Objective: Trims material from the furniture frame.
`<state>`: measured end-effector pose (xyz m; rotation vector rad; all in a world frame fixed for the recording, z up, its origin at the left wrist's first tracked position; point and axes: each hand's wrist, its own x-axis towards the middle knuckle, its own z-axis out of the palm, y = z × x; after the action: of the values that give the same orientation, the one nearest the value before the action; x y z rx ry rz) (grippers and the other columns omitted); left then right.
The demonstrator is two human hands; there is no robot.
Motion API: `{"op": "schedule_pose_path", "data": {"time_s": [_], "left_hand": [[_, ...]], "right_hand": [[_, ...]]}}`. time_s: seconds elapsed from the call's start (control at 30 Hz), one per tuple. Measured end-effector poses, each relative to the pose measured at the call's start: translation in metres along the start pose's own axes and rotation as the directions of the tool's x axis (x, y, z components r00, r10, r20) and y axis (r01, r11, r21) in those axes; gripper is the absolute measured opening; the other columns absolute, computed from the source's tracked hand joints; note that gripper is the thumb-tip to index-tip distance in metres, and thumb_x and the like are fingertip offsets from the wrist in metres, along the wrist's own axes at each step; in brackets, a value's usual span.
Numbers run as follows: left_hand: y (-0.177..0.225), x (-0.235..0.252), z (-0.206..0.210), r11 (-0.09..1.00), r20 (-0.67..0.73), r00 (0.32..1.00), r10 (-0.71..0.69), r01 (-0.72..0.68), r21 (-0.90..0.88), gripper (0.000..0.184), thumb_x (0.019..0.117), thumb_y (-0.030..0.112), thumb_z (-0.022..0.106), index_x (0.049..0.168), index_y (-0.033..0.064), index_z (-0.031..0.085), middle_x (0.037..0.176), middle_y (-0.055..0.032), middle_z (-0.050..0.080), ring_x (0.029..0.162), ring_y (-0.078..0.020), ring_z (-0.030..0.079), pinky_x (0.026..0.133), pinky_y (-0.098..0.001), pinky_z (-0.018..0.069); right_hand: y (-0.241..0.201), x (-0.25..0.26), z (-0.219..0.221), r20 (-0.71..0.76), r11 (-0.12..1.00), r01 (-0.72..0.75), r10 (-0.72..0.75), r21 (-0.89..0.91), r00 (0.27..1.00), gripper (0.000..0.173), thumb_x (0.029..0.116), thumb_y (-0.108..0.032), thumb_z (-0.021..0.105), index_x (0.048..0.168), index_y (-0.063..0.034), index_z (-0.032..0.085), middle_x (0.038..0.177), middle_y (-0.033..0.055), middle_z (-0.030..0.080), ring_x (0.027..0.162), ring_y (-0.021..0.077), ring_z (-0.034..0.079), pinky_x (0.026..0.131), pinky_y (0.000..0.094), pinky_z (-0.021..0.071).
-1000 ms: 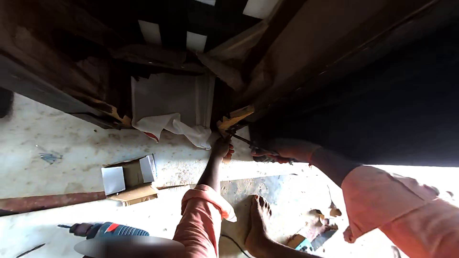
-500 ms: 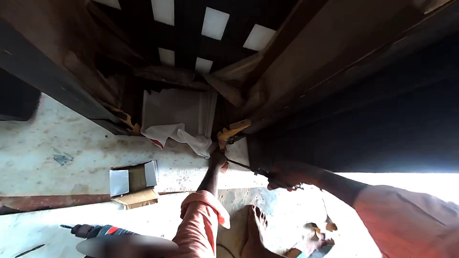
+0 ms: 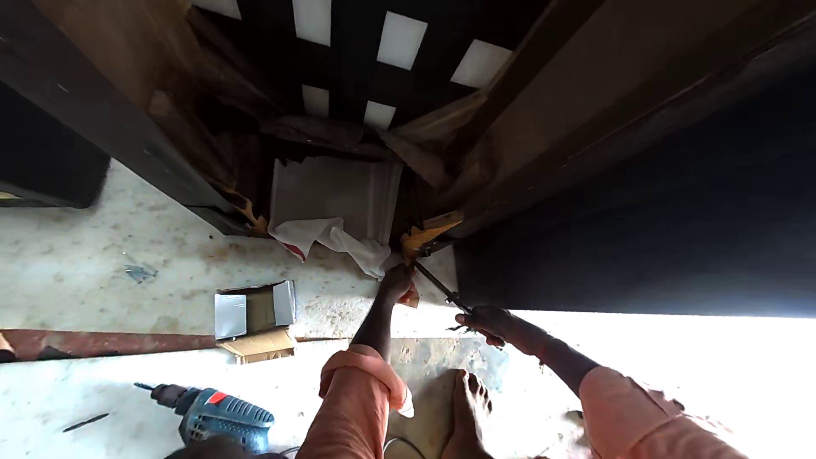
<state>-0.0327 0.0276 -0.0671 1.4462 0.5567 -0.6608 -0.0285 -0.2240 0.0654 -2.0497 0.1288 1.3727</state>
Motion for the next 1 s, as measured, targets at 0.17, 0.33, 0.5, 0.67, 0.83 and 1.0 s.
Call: {"op": "schedule_pose_path", "data": {"time_s": [0.17, 0.33, 0.5, 0.67, 0.83, 1.0], "left_hand": [[0.007, -0.008, 0.002, 0.998, -0.028, 0.999, -0.031, 0.033, 0.045, 0.043, 0.1127, 0.04, 0.037, 0.134, 0.0104, 0.059, 0.099, -0.0147, 0.069, 0.076, -0.025, 0.07, 0.069, -0.0418, 0.0599], [0.007, -0.006, -0.005, 0.983, -0.039, 0.998, -0.046, 0.052, 0.175, 0.044, 0.1121, 0.042, 0.038, 0.134, 0.0107, 0.06, 0.101, -0.0173, 0.069, 0.081, -0.0287, 0.07, 0.073, -0.0464, 0.06], [0.001, -0.018, -0.025, 0.956, -0.051, 0.989, -0.141, 0.149, 0.254, 0.048, 0.1114, 0.047, 0.037, 0.139, 0.0135, 0.056, 0.096, -0.0156, 0.067, 0.075, -0.0255, 0.068, 0.069, -0.0425, 0.0592], [0.021, -0.04, -0.039, 0.932, -0.018, 0.988, -0.151, 0.148, 0.33, 0.045, 0.1114, 0.045, 0.039, 0.136, 0.0135, 0.058, 0.096, -0.0122, 0.065, 0.08, -0.0245, 0.065, 0.072, -0.0421, 0.0553], [0.033, -0.046, -0.041, 0.905, -0.024, 0.982, -0.185, 0.18, 0.386, 0.041, 0.1126, 0.04, 0.038, 0.135, 0.012, 0.057, 0.096, -0.0104, 0.064, 0.08, -0.0214, 0.064, 0.07, -0.0379, 0.0537], [0.04, -0.049, -0.044, 0.883, 0.0, 0.975, -0.223, 0.202, 0.423, 0.041, 0.1127, 0.04, 0.038, 0.138, 0.0129, 0.057, 0.104, -0.0109, 0.065, 0.088, -0.022, 0.065, 0.075, -0.0391, 0.0539]], "right_hand": [[0.002, 0.023, 0.007, -0.007, 0.998, -0.021, 0.022, 0.052, 1.0, 0.038, 0.0924, -0.049, 0.073, 0.099, -0.0129, 0.062, 0.067, -0.0019, 0.054, 0.051, 0.0072, 0.051, 0.048, 0.0219, 0.0446], [0.007, 0.032, 0.011, -0.011, 0.999, -0.031, 0.031, 0.01, 0.999, 0.024, 0.093, -0.029, 0.076, 0.097, -0.01, 0.062, 0.072, 0.0007, 0.057, 0.053, 0.0086, 0.051, 0.049, 0.0239, 0.045], [0.023, 0.035, 0.005, 0.068, 0.997, 0.057, -0.06, 0.041, 0.996, 0.021, 0.0942, -0.025, 0.074, 0.091, -0.0093, 0.061, 0.07, 0.0008, 0.056, 0.054, 0.0091, 0.053, 0.051, 0.0239, 0.047], [0.037, 0.048, 0.002, 0.097, 0.981, 0.116, -0.132, 0.156, 0.986, 0.027, 0.0947, -0.037, 0.073, 0.095, -0.0134, 0.06, 0.07, -0.0027, 0.053, 0.054, 0.0057, 0.048, 0.052, 0.0211, 0.0425], [0.041, 0.054, 0.0, 0.146, 0.972, 0.125, -0.155, 0.2, 0.977, 0.018, 0.0959, -0.029, 0.07, 0.095, -0.0128, 0.062, 0.068, -0.0019, 0.053, 0.052, 0.0063, 0.048, 0.05, 0.021, 0.0419], [0.044, 0.057, 0.0, 0.19, 0.956, 0.16, -0.209, 0.245, 0.959, 0.017, 0.0954, -0.028, 0.07, 0.092, -0.0131, 0.061, 0.067, -0.0024, 0.053, 0.052, 0.0055, 0.049, 0.049, 0.0203, 0.0418]]}}
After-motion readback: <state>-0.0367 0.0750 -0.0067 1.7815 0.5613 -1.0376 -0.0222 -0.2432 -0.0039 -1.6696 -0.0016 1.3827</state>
